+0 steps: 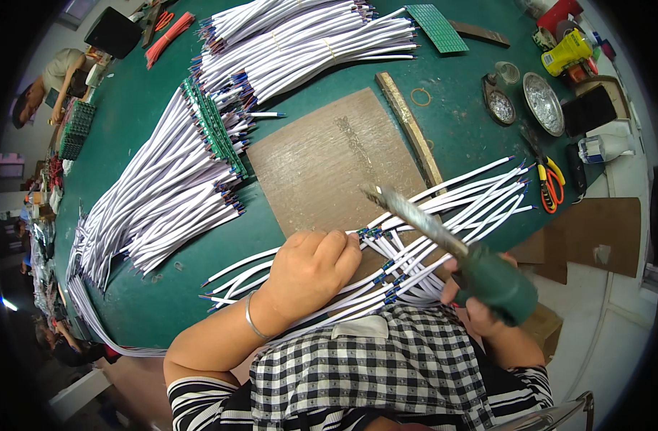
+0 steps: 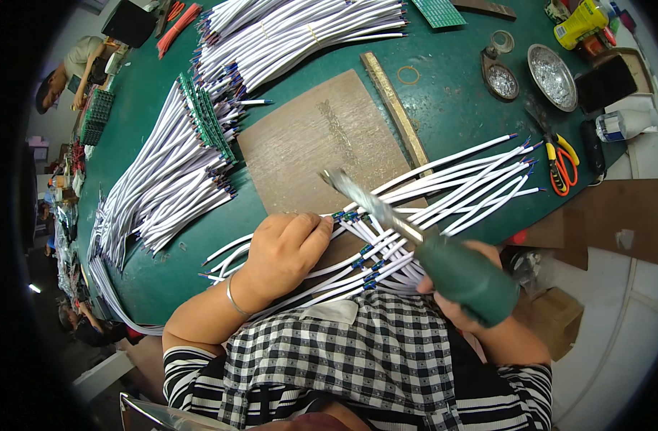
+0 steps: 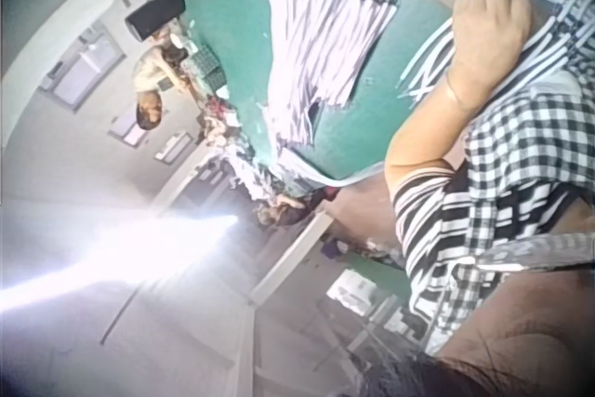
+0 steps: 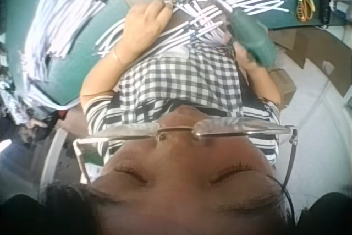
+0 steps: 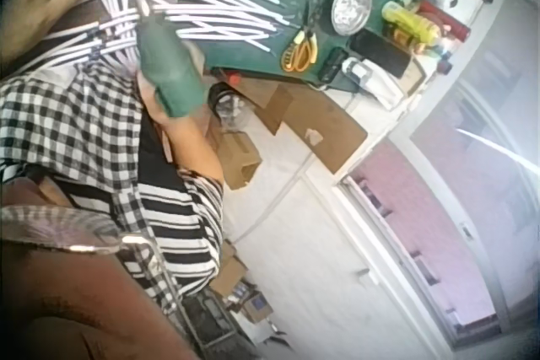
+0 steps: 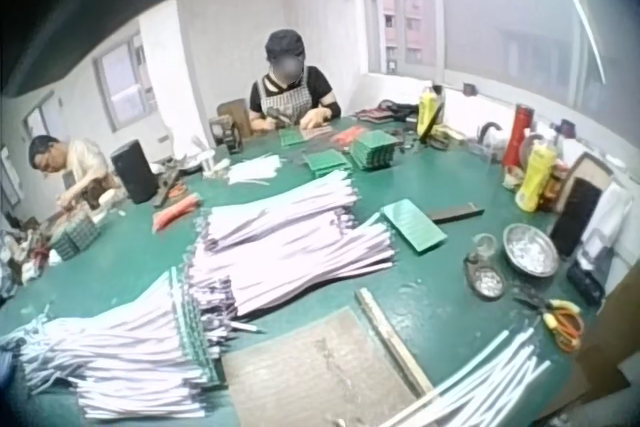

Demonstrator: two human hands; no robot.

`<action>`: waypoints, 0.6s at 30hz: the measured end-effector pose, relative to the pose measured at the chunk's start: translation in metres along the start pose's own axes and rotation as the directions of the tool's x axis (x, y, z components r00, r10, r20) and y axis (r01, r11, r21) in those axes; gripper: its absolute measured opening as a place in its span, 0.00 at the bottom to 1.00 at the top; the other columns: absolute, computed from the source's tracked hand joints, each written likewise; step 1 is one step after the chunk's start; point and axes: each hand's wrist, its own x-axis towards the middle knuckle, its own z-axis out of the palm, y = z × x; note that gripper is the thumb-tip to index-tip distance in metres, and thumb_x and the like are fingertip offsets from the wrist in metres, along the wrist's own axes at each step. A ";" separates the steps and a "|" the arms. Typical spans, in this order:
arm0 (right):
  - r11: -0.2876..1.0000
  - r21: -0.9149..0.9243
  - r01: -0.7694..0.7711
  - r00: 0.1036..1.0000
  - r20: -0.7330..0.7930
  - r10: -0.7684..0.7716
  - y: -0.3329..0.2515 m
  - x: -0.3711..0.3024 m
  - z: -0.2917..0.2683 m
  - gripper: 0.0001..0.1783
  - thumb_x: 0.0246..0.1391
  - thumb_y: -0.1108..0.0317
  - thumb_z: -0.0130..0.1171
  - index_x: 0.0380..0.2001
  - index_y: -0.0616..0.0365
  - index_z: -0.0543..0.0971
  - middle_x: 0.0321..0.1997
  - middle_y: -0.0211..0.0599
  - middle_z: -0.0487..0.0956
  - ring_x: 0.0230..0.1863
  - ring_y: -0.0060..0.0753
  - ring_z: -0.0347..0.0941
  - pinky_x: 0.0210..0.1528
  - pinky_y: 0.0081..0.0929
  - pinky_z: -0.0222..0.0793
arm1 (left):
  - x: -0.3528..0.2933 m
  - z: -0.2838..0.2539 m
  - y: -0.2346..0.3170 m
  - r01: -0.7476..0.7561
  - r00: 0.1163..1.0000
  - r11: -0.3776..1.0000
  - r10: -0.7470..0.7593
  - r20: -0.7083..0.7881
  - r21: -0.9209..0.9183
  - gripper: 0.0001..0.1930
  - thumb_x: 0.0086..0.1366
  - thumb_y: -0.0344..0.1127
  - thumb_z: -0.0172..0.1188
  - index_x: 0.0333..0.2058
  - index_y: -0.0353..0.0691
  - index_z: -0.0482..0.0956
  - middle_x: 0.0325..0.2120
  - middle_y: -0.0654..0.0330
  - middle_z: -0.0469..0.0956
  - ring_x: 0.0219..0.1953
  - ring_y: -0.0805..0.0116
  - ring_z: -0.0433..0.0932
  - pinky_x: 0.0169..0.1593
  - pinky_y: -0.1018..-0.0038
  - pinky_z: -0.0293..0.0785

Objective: The person solders electrical wires onto a circuit board using a soldering tool, sets the bundle aside, and then aligns and solders another set of wires onto a new circuit board.

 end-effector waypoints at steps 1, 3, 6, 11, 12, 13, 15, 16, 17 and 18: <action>0.996 -0.018 0.087 0.995 -0.043 -0.088 -0.005 -0.001 0.004 0.27 0.54 0.61 0.55 0.54 0.63 0.68 0.43 0.45 0.78 0.37 0.32 0.77 0.43 0.28 0.72 | 0.000 0.001 0.000 -0.006 1.000 1.000 0.006 0.004 0.004 0.13 0.51 0.31 0.57 0.38 0.35 0.78 0.31 0.59 0.75 0.25 0.67 0.74 0.28 0.72 0.69; 0.984 -0.042 0.173 0.981 -0.080 -0.176 -0.004 -0.006 0.005 0.25 0.54 0.59 0.55 0.53 0.60 0.70 0.39 0.46 0.79 0.35 0.31 0.76 0.38 0.28 0.73 | 0.000 0.002 0.000 -0.009 1.000 1.000 0.009 0.005 0.009 0.13 0.51 0.31 0.57 0.37 0.35 0.77 0.30 0.59 0.75 0.25 0.67 0.73 0.28 0.72 0.69; 0.906 -0.414 0.089 0.993 -0.039 -0.115 0.004 -0.012 0.001 0.13 0.48 0.62 0.61 0.37 0.56 0.80 0.35 0.41 0.80 0.34 0.31 0.77 0.37 0.27 0.73 | 0.001 0.000 0.001 0.001 1.000 1.000 -0.001 0.024 0.019 0.14 0.51 0.31 0.57 0.38 0.35 0.77 0.30 0.60 0.74 0.25 0.67 0.73 0.27 0.72 0.69; 0.516 -0.785 0.343 0.876 0.070 -0.477 0.015 -0.013 0.003 0.10 0.41 0.64 0.64 0.30 0.53 0.81 0.35 0.37 0.80 0.35 0.38 0.77 0.37 0.31 0.74 | 0.002 0.000 0.000 -0.015 1.000 1.000 0.015 0.018 0.025 0.13 0.51 0.31 0.57 0.37 0.36 0.77 0.29 0.60 0.73 0.24 0.67 0.73 0.27 0.72 0.69; 0.514 -0.785 0.344 0.876 0.072 -0.477 0.018 -0.015 0.003 0.10 0.41 0.64 0.64 0.30 0.53 0.81 0.35 0.37 0.80 0.35 0.38 0.77 0.37 0.31 0.74 | 0.002 0.000 0.000 -0.014 1.000 1.000 0.014 0.016 0.025 0.13 0.51 0.31 0.57 0.37 0.36 0.77 0.29 0.60 0.73 0.24 0.67 0.73 0.27 0.72 0.69; 0.594 -0.742 0.312 0.902 0.034 -0.431 0.021 -0.017 0.002 0.10 0.41 0.63 0.64 0.30 0.53 0.81 0.35 0.37 0.80 0.35 0.39 0.77 0.37 0.31 0.74 | 0.002 0.000 0.000 -0.013 1.000 1.000 0.013 0.015 0.025 0.13 0.51 0.31 0.57 0.37 0.36 0.77 0.28 0.60 0.72 0.24 0.66 0.73 0.27 0.72 0.69; 0.667 -0.692 0.276 0.925 0.001 -0.381 0.022 -0.017 0.002 0.11 0.41 0.63 0.65 0.31 0.53 0.81 0.36 0.37 0.79 0.35 0.39 0.76 0.36 0.31 0.73 | 0.002 0.001 0.000 -0.012 1.000 1.000 0.011 0.014 0.024 0.13 0.51 0.31 0.57 0.37 0.36 0.77 0.28 0.60 0.72 0.25 0.66 0.73 0.27 0.72 0.70; 0.666 -0.684 0.297 0.916 0.006 -0.402 0.021 -0.016 0.003 0.11 0.41 0.63 0.65 0.31 0.52 0.81 0.36 0.37 0.79 0.35 0.39 0.76 0.36 0.31 0.73 | 0.002 0.001 0.001 -0.011 1.000 1.000 0.011 0.013 0.021 0.13 0.51 0.31 0.58 0.37 0.36 0.77 0.28 0.60 0.72 0.25 0.66 0.73 0.27 0.72 0.70; 0.665 -0.676 0.319 0.906 0.012 -0.423 0.021 -0.015 0.003 0.12 0.41 0.63 0.65 0.31 0.52 0.81 0.37 0.37 0.79 0.35 0.39 0.76 0.36 0.31 0.73 | 0.002 0.001 0.001 -0.011 1.000 1.000 0.010 0.012 0.017 0.13 0.51 0.31 0.58 0.37 0.36 0.77 0.28 0.60 0.72 0.25 0.66 0.73 0.27 0.72 0.70; 0.665 -0.675 0.319 0.906 0.012 -0.423 0.020 -0.015 0.003 0.12 0.41 0.63 0.65 0.31 0.52 0.81 0.37 0.37 0.79 0.35 0.39 0.76 0.36 0.31 0.73 | 0.002 0.001 0.001 -0.010 1.000 1.000 0.010 0.013 0.017 0.13 0.51 0.31 0.58 0.37 0.36 0.77 0.28 0.60 0.72 0.25 0.66 0.73 0.27 0.72 0.70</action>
